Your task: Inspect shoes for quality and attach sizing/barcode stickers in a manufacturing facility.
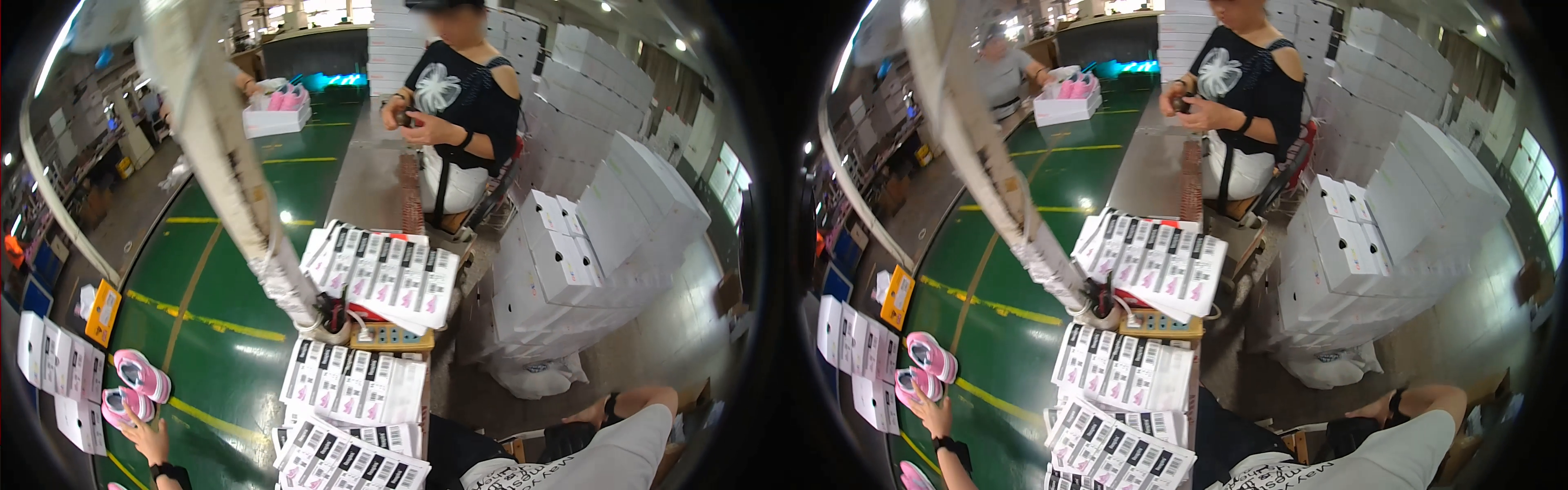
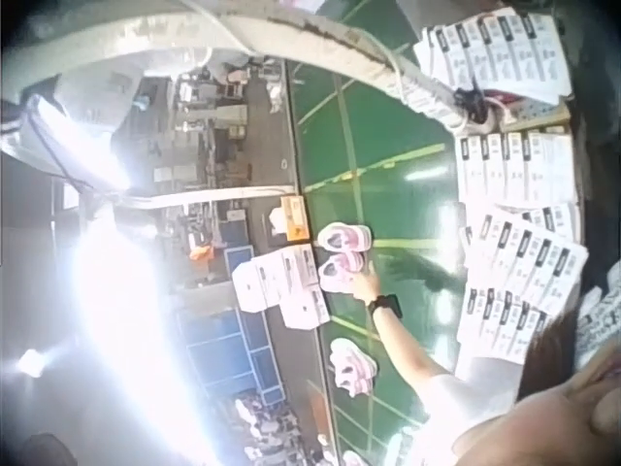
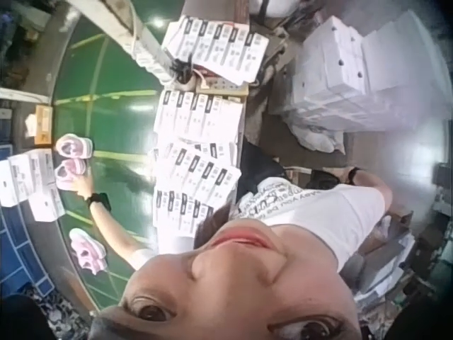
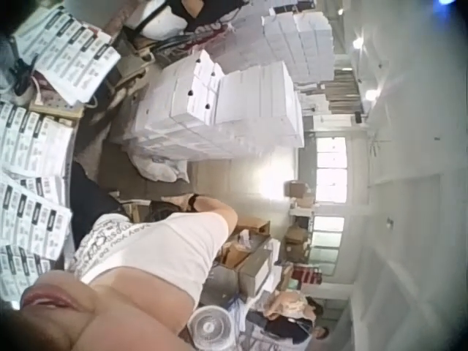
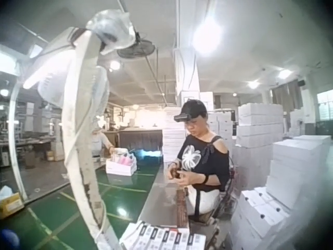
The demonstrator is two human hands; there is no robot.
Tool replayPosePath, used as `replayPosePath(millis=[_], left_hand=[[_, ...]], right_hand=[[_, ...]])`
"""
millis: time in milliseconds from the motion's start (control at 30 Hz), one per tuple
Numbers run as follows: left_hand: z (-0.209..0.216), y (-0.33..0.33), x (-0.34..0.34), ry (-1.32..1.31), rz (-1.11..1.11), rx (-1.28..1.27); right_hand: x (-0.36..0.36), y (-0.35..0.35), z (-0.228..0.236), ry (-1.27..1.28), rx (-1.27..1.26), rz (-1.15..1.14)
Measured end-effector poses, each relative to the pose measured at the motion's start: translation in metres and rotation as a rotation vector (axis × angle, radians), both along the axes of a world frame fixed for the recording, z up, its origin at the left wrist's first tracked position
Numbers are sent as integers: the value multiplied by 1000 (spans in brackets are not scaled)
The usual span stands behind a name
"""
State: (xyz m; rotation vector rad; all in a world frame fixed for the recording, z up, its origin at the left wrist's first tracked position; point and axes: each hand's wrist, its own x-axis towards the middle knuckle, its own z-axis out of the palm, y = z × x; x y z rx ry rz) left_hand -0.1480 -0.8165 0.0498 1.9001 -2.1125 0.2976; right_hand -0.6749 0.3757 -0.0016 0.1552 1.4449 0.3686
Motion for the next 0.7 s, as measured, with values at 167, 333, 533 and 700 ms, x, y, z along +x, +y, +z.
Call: replayPosePath(millis=[167,333,533,700], left_hand=[[-13,-8,17,13,87,237],[70,33,64,14,23,124],[57,95,154,-180,478,452],[35,132,175,-77,457,436]], right_hand=[[-70,-30,23,131,25,-83],[-21,-226,-74,230,-131,-205],[54,-528,66,124,-240,754],[129,-679,210,418,-1458,910]])
